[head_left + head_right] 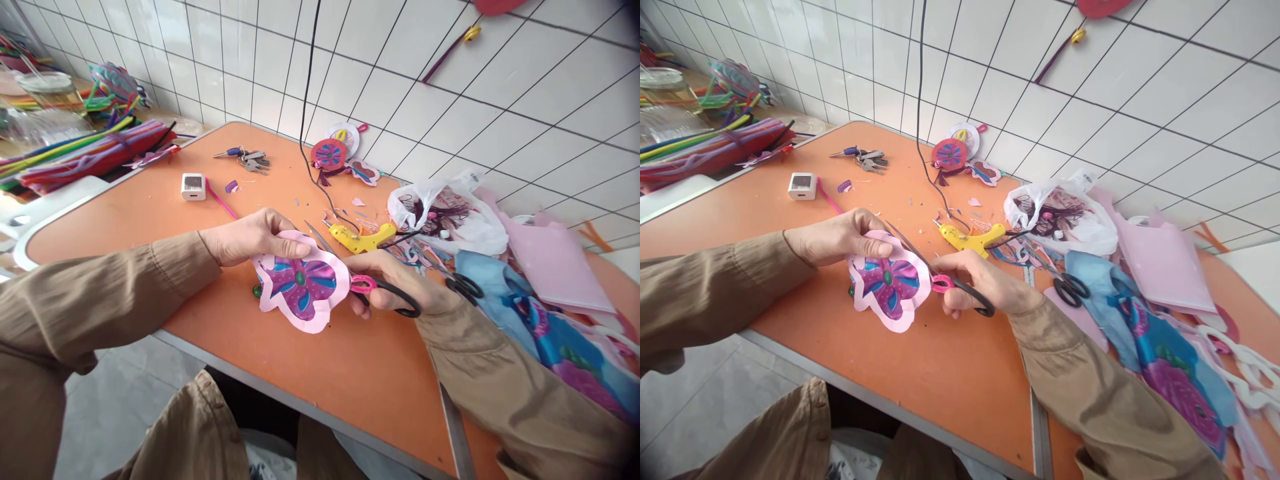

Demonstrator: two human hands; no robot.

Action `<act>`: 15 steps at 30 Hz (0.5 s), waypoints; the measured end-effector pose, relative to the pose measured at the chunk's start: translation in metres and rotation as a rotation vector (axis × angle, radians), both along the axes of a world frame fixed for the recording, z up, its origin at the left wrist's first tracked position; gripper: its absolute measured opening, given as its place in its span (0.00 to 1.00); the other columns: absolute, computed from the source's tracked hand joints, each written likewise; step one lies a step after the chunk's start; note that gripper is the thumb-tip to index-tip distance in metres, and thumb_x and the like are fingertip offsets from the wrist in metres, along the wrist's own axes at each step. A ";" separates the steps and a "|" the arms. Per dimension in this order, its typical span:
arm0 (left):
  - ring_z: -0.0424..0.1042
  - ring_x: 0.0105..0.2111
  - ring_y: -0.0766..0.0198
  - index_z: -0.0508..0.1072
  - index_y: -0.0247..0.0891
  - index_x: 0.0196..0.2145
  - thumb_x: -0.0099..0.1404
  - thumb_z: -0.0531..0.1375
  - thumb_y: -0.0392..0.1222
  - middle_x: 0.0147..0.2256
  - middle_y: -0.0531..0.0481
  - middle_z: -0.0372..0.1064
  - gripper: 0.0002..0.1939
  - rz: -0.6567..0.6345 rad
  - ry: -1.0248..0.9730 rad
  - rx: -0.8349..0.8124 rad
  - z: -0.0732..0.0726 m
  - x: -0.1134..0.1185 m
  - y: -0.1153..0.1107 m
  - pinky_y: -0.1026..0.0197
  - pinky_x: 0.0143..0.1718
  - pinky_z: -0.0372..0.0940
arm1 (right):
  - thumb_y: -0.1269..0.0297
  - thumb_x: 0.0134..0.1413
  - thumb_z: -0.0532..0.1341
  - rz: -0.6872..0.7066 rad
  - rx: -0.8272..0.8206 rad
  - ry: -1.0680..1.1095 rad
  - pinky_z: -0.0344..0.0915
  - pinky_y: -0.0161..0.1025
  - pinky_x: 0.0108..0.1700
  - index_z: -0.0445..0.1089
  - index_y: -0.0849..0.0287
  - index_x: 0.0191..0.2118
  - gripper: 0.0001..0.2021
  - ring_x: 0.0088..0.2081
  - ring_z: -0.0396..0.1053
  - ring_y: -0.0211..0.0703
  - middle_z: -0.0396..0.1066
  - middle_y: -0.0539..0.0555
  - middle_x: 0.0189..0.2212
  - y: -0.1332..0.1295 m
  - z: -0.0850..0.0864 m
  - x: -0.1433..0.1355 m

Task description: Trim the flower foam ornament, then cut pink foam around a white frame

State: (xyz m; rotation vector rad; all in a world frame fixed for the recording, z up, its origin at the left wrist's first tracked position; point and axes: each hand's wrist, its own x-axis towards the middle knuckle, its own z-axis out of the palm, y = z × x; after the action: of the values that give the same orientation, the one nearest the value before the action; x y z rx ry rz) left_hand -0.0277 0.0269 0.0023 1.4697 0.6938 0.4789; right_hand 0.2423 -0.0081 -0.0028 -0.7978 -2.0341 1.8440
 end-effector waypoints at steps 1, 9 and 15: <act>0.67 0.17 0.68 0.80 0.30 0.25 0.52 0.74 0.57 0.20 0.46 0.73 0.24 -0.007 -0.007 -0.007 0.001 0.000 0.000 0.67 0.18 0.61 | 0.39 0.50 0.68 0.011 -0.003 0.004 0.63 0.32 0.23 0.71 0.66 0.41 0.29 0.22 0.65 0.35 0.69 0.51 0.23 0.000 0.001 0.001; 0.63 0.15 0.70 0.76 0.32 0.19 0.55 0.72 0.58 0.16 0.50 0.68 0.25 -0.028 0.027 -0.022 0.001 0.001 -0.003 0.68 0.16 0.59 | 0.31 0.51 0.63 -0.117 0.142 -0.031 0.65 0.38 0.27 0.71 0.57 0.34 0.28 0.25 0.64 0.39 0.66 0.51 0.25 -0.005 0.010 -0.008; 0.58 0.16 0.73 0.72 0.31 0.18 0.58 0.70 0.56 0.16 0.53 0.62 0.25 -0.009 0.094 0.086 -0.002 0.008 -0.006 0.69 0.16 0.53 | 0.37 0.52 0.65 -0.450 0.260 0.018 0.61 0.39 0.27 0.71 0.52 0.38 0.23 0.26 0.65 0.39 0.66 0.49 0.24 -0.016 0.012 -0.030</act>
State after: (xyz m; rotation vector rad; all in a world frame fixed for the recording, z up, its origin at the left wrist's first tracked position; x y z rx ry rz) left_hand -0.0198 0.0207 0.0004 1.5828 0.7483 0.4399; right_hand 0.2121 -0.0241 0.0088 -1.0511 -1.8397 1.3085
